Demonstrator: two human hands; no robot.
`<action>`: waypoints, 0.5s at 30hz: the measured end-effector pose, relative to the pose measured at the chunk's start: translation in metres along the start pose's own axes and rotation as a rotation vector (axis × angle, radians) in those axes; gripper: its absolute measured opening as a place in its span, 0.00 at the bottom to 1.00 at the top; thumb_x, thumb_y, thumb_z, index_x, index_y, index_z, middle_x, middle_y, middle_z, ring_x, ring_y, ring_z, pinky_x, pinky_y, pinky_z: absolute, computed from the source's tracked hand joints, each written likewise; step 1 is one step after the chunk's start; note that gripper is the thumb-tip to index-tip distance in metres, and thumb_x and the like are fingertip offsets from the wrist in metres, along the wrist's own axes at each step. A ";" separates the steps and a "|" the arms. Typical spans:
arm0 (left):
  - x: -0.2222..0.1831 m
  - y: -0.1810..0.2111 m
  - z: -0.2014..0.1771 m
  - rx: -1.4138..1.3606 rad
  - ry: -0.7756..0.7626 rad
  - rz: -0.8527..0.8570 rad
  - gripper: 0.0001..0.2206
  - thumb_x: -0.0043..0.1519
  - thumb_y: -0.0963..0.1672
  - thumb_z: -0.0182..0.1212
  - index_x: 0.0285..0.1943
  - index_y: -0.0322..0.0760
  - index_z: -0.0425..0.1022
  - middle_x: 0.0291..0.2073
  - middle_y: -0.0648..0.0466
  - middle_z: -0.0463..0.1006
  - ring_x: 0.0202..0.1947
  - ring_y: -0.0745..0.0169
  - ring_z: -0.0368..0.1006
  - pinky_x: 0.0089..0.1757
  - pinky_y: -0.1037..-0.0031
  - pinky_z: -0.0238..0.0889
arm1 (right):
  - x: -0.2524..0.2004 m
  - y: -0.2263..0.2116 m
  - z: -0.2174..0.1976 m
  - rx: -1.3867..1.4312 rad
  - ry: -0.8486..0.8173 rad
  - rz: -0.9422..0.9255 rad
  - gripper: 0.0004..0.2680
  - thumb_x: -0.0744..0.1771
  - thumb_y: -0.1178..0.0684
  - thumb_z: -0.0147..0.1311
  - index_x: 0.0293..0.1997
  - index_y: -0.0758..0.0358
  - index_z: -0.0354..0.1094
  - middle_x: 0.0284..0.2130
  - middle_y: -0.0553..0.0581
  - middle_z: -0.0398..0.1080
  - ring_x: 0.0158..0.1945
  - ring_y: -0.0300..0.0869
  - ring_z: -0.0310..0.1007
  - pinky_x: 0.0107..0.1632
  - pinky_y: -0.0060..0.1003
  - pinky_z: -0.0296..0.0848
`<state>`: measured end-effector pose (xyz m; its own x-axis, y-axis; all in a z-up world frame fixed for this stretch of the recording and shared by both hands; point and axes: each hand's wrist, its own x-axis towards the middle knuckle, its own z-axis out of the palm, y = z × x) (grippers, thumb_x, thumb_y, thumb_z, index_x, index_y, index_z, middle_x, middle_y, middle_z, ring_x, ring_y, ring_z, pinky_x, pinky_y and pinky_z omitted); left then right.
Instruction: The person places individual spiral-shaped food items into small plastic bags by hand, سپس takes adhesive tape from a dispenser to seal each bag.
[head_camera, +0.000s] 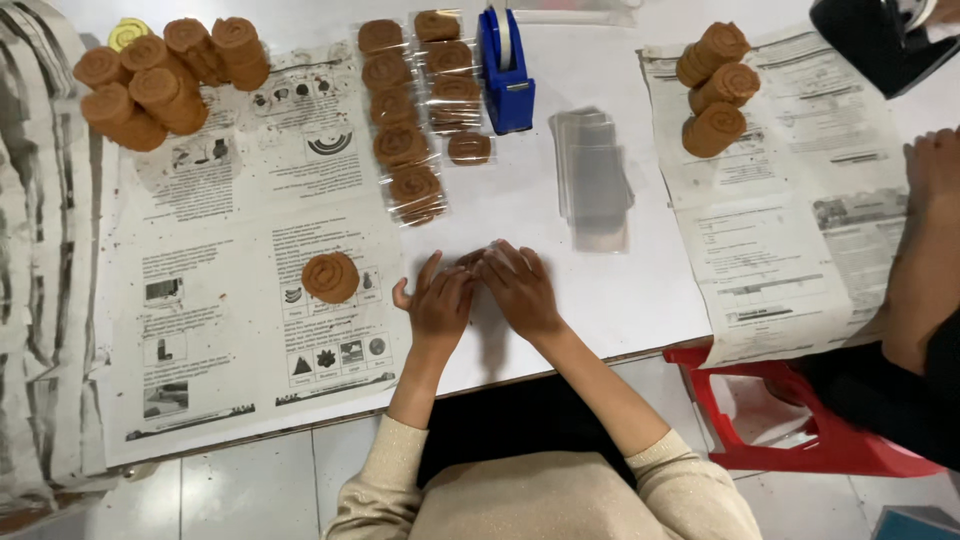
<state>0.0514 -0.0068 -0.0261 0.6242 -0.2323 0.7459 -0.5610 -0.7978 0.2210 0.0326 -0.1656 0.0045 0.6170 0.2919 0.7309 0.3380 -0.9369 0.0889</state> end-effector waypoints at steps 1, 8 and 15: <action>0.001 0.002 -0.004 0.000 0.001 -0.007 0.03 0.62 0.49 0.57 0.40 0.53 0.73 0.36 0.66 0.77 0.57 0.64 0.67 0.52 0.51 0.28 | 0.001 0.001 -0.001 0.001 -0.004 -0.005 0.04 0.66 0.50 0.54 0.42 0.51 0.73 0.41 0.49 0.74 0.54 0.44 0.70 0.55 0.43 0.63; 0.019 0.013 -0.031 -0.108 -0.014 -0.052 0.20 0.57 0.45 0.61 0.59 0.43 0.68 0.57 0.54 0.71 0.58 0.57 0.64 0.51 0.54 0.29 | 0.059 0.020 -0.035 0.288 0.046 0.071 0.05 0.67 0.50 0.51 0.37 0.50 0.74 0.30 0.48 0.74 0.40 0.45 0.73 0.44 0.41 0.68; 0.018 0.018 -0.038 -0.164 -0.060 -0.024 0.14 0.57 0.43 0.59 0.53 0.43 0.70 0.55 0.53 0.71 0.54 0.57 0.67 0.50 0.56 0.38 | 0.097 0.080 -0.013 -0.124 0.140 0.007 0.01 0.64 0.57 0.59 0.36 0.58 0.75 0.27 0.53 0.76 0.33 0.44 0.76 0.36 0.35 0.71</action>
<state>0.0318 -0.0039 0.0152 0.6672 -0.2511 0.7013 -0.6236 -0.7032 0.3415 0.1103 -0.2149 0.0911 0.5110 0.2634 0.8182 0.2386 -0.9580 0.1594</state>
